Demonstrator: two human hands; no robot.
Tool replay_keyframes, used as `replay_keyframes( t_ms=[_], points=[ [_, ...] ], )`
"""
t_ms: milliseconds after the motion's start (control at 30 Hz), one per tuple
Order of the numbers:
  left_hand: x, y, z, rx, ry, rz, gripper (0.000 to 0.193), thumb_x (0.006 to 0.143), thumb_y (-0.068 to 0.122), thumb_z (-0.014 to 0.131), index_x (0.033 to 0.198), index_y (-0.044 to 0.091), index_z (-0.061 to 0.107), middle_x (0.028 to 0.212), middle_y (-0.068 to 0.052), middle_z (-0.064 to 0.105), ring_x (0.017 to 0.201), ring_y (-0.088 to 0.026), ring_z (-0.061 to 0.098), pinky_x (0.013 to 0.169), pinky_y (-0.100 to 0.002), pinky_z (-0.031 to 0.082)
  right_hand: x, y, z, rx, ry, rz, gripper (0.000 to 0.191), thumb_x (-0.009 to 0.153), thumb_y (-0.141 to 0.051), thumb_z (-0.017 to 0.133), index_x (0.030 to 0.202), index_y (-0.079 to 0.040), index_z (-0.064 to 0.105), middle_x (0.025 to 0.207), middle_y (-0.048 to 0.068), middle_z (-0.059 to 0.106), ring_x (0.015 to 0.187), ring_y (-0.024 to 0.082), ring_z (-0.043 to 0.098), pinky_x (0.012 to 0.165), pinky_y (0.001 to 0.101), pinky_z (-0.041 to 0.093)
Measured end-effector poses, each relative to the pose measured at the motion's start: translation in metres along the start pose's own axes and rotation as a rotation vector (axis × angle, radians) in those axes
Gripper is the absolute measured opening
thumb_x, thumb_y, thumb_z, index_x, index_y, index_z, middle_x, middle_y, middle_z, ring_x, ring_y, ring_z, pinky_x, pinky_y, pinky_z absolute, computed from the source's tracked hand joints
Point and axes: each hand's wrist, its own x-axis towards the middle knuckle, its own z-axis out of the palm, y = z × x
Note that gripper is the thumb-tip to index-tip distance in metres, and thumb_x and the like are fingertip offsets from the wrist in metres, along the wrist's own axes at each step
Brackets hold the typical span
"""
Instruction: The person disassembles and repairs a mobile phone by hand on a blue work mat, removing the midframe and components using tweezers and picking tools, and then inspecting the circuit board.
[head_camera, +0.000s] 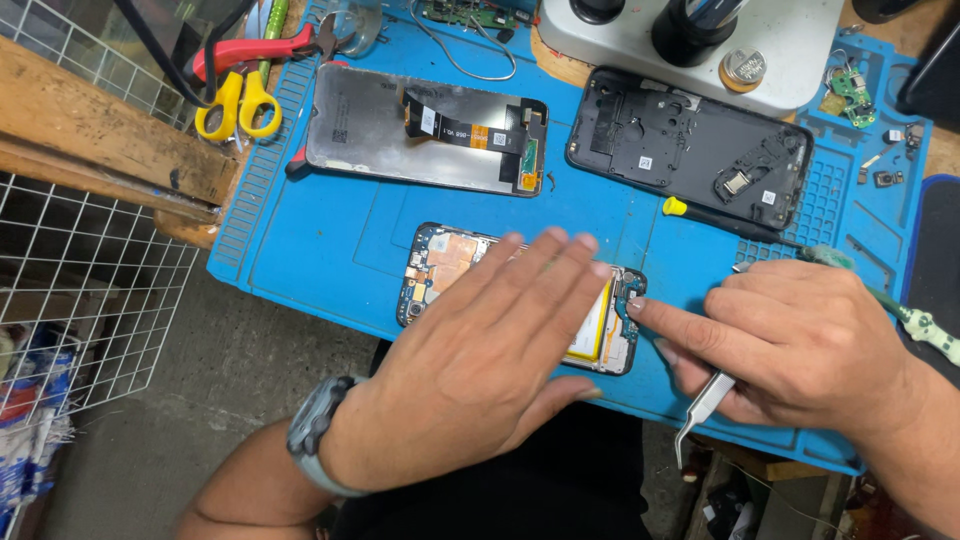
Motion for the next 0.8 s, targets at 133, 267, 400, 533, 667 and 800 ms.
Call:
replay_keyframes(
  t_ms=[133, 267, 400, 533, 667, 800],
  points=[
    [-0.007, -0.001, 0.003, 0.06, -0.014, -0.05, 0.09, 0.09, 0.049, 0.069, 0.147, -0.015, 0.041, 0.157, -0.033, 0.037, 0.151, -0.046, 0.033, 0.125, -0.056, 0.026, -0.002, 0.001, 0.001, 0.01, -0.034, 0.031, 0.035, 0.075, -0.022, 0.08, 0.107, -0.006, 0.079, 0.056, 0.001, 0.055, 0.05, 0.018, 0.06, 0.046, 0.0349, 0.047],
    [-0.012, -0.002, 0.006, 0.075, -0.044, -0.04, 0.09, 0.091, 0.05, 0.067, 0.148, -0.015, 0.04, 0.159, -0.034, 0.036, 0.152, -0.045, 0.032, 0.127, -0.054, 0.025, -0.001, 0.0, 0.001, 0.017, -0.031, 0.036, 0.032, 0.078, -0.021, 0.078, 0.106, -0.006, 0.078, 0.057, 0.001, 0.056, 0.051, 0.019, 0.061, 0.047, 0.0358, 0.047],
    [-0.014, -0.001, 0.005, 0.091, -0.045, -0.038, 0.089, 0.092, 0.05, 0.066, 0.148, -0.015, 0.039, 0.159, -0.034, 0.035, 0.153, -0.046, 0.032, 0.127, -0.055, 0.024, 0.0, -0.004, 0.0, 0.002, -0.027, 0.04, 0.034, 0.078, -0.025, 0.076, 0.106, -0.006, 0.078, 0.058, 0.002, 0.058, 0.053, 0.021, 0.063, 0.048, 0.0369, 0.048],
    [-0.015, -0.001, 0.005, 0.088, -0.043, -0.038, 0.089, 0.093, 0.05, 0.065, 0.149, -0.014, 0.039, 0.159, -0.034, 0.035, 0.153, -0.045, 0.031, 0.127, -0.054, 0.024, 0.002, -0.005, -0.001, 0.004, -0.016, 0.015, 0.034, 0.078, -0.025, 0.075, 0.106, -0.006, 0.077, 0.06, 0.003, 0.059, 0.055, 0.022, 0.064, 0.049, 0.0378, 0.049],
    [-0.017, -0.001, 0.005, 0.094, -0.035, -0.037, 0.088, 0.094, 0.05, 0.065, 0.149, -0.014, 0.039, 0.159, -0.033, 0.035, 0.153, -0.045, 0.031, 0.127, -0.055, 0.024, 0.002, -0.006, -0.001, 0.002, -0.027, 0.023, 0.035, 0.078, -0.026, 0.075, 0.107, -0.006, 0.078, 0.059, 0.003, 0.059, 0.054, 0.021, 0.064, 0.049, 0.0377, 0.049],
    [-0.016, -0.001, 0.005, 0.084, -0.034, -0.039, 0.088, 0.093, 0.049, 0.066, 0.149, -0.014, 0.039, 0.159, -0.033, 0.036, 0.153, -0.045, 0.031, 0.127, -0.054, 0.024, 0.0, -0.004, 0.0, 0.002, -0.029, 0.025, 0.036, 0.078, -0.028, 0.076, 0.107, -0.007, 0.078, 0.058, 0.002, 0.058, 0.054, 0.021, 0.064, 0.048, 0.0373, 0.049]
  ],
)
